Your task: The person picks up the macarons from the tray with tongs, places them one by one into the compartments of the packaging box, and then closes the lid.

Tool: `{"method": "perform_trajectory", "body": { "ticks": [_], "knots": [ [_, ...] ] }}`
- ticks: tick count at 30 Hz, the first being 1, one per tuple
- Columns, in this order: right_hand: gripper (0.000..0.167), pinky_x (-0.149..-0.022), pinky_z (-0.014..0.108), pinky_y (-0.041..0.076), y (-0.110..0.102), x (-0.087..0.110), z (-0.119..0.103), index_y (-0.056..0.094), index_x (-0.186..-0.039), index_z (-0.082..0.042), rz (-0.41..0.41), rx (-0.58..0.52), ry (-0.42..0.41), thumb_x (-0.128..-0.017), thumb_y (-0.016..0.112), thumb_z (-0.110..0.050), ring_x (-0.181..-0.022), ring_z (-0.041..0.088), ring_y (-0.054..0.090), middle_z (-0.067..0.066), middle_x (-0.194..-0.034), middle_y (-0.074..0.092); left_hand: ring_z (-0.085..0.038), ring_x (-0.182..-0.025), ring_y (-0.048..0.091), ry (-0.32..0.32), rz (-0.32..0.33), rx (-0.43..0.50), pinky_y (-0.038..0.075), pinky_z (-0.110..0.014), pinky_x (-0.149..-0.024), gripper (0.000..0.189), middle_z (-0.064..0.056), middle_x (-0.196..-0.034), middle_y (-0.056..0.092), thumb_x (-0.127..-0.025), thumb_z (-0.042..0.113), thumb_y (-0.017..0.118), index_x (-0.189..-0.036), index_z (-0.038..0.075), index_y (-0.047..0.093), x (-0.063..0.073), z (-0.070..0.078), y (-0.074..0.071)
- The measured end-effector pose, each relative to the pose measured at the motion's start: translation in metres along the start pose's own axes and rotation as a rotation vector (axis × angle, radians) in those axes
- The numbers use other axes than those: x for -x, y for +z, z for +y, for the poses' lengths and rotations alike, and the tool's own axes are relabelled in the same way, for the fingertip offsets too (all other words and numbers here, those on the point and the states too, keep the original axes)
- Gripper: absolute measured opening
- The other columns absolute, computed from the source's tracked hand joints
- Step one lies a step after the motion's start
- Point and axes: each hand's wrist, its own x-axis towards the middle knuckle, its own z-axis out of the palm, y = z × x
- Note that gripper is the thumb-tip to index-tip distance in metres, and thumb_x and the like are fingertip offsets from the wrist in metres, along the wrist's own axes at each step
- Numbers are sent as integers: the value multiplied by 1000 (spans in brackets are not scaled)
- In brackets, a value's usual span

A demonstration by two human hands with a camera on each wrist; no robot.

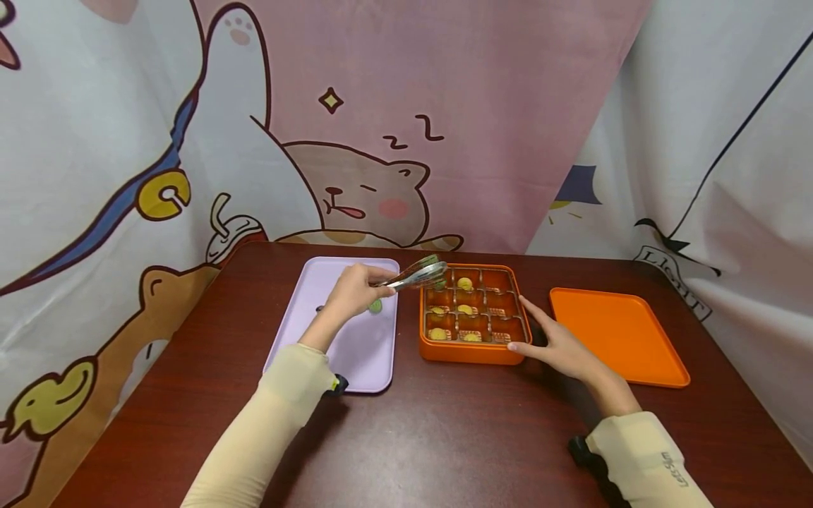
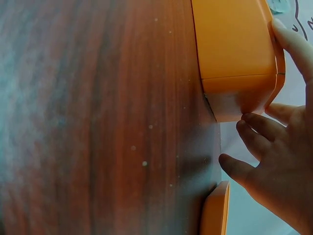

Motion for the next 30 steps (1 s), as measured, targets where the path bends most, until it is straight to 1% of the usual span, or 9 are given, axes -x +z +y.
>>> {"method": "perform_trajectory", "body": {
  "ticks": [3,6,10,13,18,20,23,26,30],
  "knots": [
    [97,-106,76,24,-1,-1,0,6,-162,-19,-3,3,6,-92,68,-44,-144,56,24,26,-164,18,-20,-101,71,34,-29,12,52,-33,-84,32,-7,-111,76,-87,16,76,-119,13,75,-2,12,10],
    [97,-105,77,25,-2,-1,-1,6,-162,-19,-4,7,6,-92,68,-44,-143,57,24,27,-164,18,-20,-102,69,60,-53,14,50,-31,-82,31,-5,-110,77,-87,17,76,-118,14,75,-2,25,21],
    [97,-105,77,26,-4,0,-2,7,-162,-19,0,13,6,-92,68,-44,-142,57,26,28,-163,20,-20,-107,69,99,-96,3,52,-34,-88,30,-4,-112,76,-88,19,76,-118,15,75,-1,40,34],
    [97,-105,76,26,-3,1,-2,7,-162,-19,-2,17,16,-92,68,-45,-142,56,27,28,-162,21,-20,-108,69,120,-149,-4,53,-35,-90,31,-4,-114,76,-89,20,75,-119,16,75,2,49,45],
    [96,-105,76,26,-1,3,-1,8,-162,-18,0,13,20,-92,68,-46,-142,56,27,28,-163,20,-17,-102,71,150,-237,-11,53,-31,-83,31,-1,-117,75,-89,21,75,-120,18,75,8,59,61],
    [96,-105,76,27,0,3,-1,8,-162,-18,3,9,16,-92,68,-46,-142,56,28,28,-162,22,-16,-102,70,155,-267,-16,53,-28,-80,32,0,-118,74,-89,22,75,-121,19,74,10,60,65],
    [96,-105,76,28,1,3,-2,9,-162,-18,2,2,11,-91,69,-45,-141,56,29,28,-162,23,-13,-99,69,154,-290,-13,51,-26,-79,34,1,-120,73,-89,23,75,-122,19,73,11,61,68],
    [96,-105,76,27,1,3,-3,9,-162,-18,1,-10,6,-91,69,-43,-142,56,28,28,-162,22,-15,-88,66,147,-282,12,48,-27,-75,35,-2,-120,74,-89,23,76,-123,17,73,9,59,66],
    [96,-104,77,26,0,2,-4,9,-162,-18,3,-7,5,-91,69,-42,-142,56,26,28,-162,21,-18,-95,68,147,-242,31,50,-30,-80,36,-4,-120,74,-89,23,75,-123,16,72,6,52,55]
  ]
}}
